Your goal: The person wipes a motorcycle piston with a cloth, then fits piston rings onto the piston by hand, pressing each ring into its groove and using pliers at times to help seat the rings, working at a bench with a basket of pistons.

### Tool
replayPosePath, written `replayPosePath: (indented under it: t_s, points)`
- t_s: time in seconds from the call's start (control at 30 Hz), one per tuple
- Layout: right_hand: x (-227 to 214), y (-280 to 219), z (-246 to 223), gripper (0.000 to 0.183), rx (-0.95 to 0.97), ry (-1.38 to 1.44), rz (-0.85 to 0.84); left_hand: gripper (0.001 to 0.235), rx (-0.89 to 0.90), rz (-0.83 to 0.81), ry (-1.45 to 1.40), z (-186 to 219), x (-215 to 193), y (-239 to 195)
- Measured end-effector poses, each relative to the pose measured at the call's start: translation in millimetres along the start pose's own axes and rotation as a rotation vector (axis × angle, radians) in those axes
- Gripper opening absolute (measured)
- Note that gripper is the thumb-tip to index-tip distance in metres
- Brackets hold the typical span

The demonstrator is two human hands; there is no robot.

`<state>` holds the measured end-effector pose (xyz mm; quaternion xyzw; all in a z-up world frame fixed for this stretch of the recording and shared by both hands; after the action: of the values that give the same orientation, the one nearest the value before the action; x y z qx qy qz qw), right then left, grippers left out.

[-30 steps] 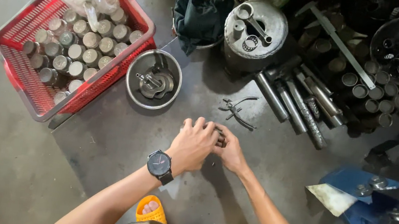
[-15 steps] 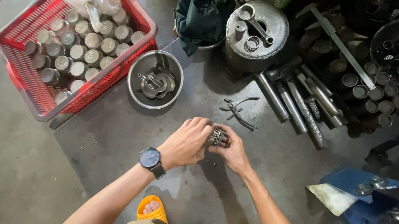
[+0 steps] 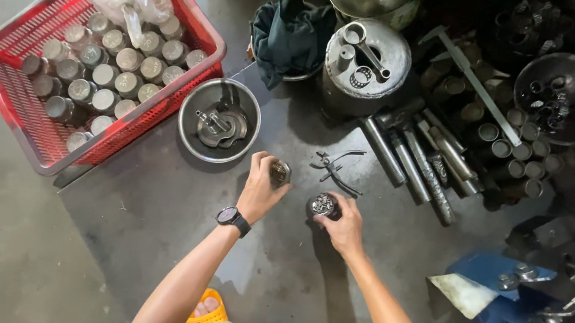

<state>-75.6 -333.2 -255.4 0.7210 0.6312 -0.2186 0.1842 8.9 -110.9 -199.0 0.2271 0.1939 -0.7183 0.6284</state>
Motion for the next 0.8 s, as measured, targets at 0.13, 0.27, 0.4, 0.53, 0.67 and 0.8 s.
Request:
replayPosePath:
  t_s: [0.13,0.27,0.4,0.53,0.67,0.8]
  points:
    - [-8,3,6,0.066,-0.02,-0.176,0.001,0.066,0.091,-0.008,0.054,-5,7,5]
    - [-12,-4,-13,0.059,0.001,-0.27,-0.043,0.067,0.047,-0.071,0.082,-2,9,5]
    - [36,-33,18,0.012,-0.436,-0.27,-0.274,0.065,0.008,-0.096,0.114,-4,10,3]
    - [40,-48,-27,0.019,-0.556,-0.219,-0.413,0.07,0.001,-0.1,0.145,-3,8,3]
    - [62,-56,-2,0.009,-0.545,-0.392,-0.504,0.08,0.086,-0.056,0.149,11,-2,-1]
    - [75,-60,-9,0.007,-0.607,-0.559,-0.645,0.064,0.264,0.002,0.174,51,-17,15]
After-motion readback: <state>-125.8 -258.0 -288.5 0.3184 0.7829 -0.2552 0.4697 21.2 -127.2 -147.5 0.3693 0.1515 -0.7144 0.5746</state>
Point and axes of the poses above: each hand's wrist, its own y-axis towards the middle knuckle, its own x-axis out of the palm, z = x × y, the point moved 5 cm from there along y, towards the middle knuckle, and after that the axes turned 5 degrees about -x, right-handed, at the moved point
